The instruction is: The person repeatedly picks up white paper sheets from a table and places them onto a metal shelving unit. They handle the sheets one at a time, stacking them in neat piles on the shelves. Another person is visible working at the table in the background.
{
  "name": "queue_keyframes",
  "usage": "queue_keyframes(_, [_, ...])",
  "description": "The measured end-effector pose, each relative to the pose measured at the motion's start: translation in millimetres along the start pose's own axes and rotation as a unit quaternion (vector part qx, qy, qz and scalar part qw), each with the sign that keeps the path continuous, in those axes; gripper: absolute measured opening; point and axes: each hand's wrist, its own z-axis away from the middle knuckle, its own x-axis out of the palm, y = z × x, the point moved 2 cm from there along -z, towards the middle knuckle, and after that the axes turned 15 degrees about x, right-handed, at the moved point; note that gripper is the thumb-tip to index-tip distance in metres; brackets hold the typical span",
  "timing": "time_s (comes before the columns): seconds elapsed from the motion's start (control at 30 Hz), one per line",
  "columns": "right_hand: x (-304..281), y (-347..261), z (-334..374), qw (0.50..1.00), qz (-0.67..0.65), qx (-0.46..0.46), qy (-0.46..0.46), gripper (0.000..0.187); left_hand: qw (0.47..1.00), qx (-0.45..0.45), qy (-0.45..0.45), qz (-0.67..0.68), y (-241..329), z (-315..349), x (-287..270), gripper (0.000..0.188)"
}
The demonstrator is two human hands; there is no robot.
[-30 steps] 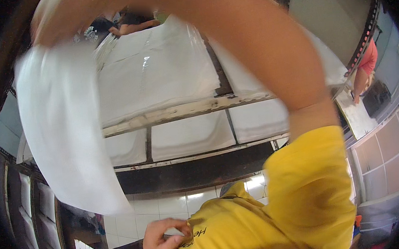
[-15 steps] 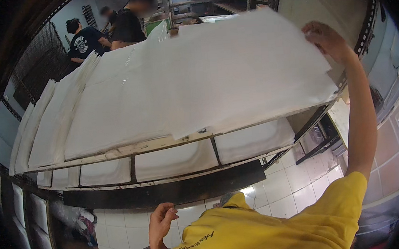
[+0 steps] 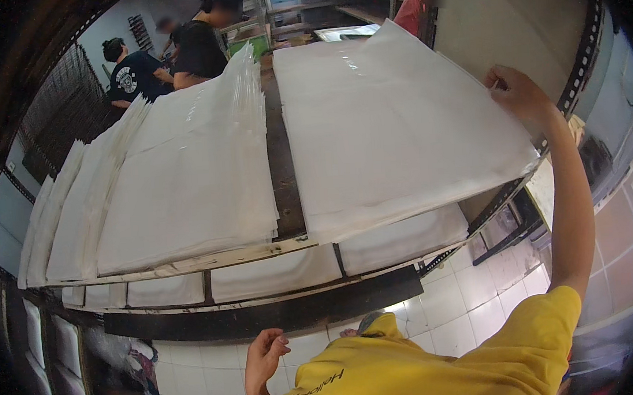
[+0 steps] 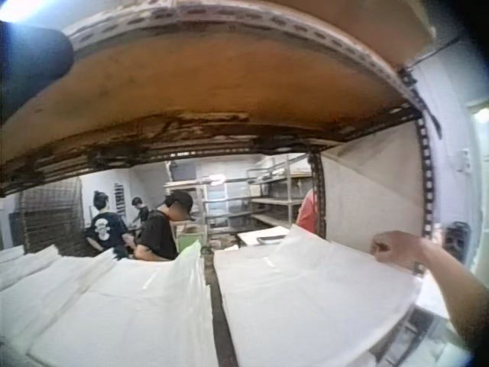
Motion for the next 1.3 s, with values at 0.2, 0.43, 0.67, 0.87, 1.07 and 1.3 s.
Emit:
queue_keyframes(0.2, [-9,0,1,0.999,0.036,0.017,-0.02,0.022,1.0,-0.008,0.011,-0.018,-8,7,-10,0.03])
queue_keyframes(0.43, [-5,10,-8,0.996,0.079,0.03,0.003,0.02,0.999,-0.003,0.038,-0.031,-16,17,-27,0.029])
queue_keyframes(0.67, [-20,-48,41,0.988,-0.047,-0.048,0.142,0.026,0.998,0.002,0.059,-0.026,-15,31,-47,0.029])
queue_keyframes(0.87, [24,-194,171,0.892,-0.356,-0.253,-0.117,0.033,0.993,0.009,0.108,-0.044,-15,55,-75,0.029])
queue_keyframes(1.07, [125,-356,237,0.58,-0.217,-0.531,-0.578,0.038,0.972,-0.005,0.223,-0.076,-30,103,-125,0.029])
queue_keyframes(1.3, [358,-465,368,0.587,-0.291,-0.406,-0.637,0.025,0.876,-0.067,0.408,-0.25,-6,200,-154,0.032])
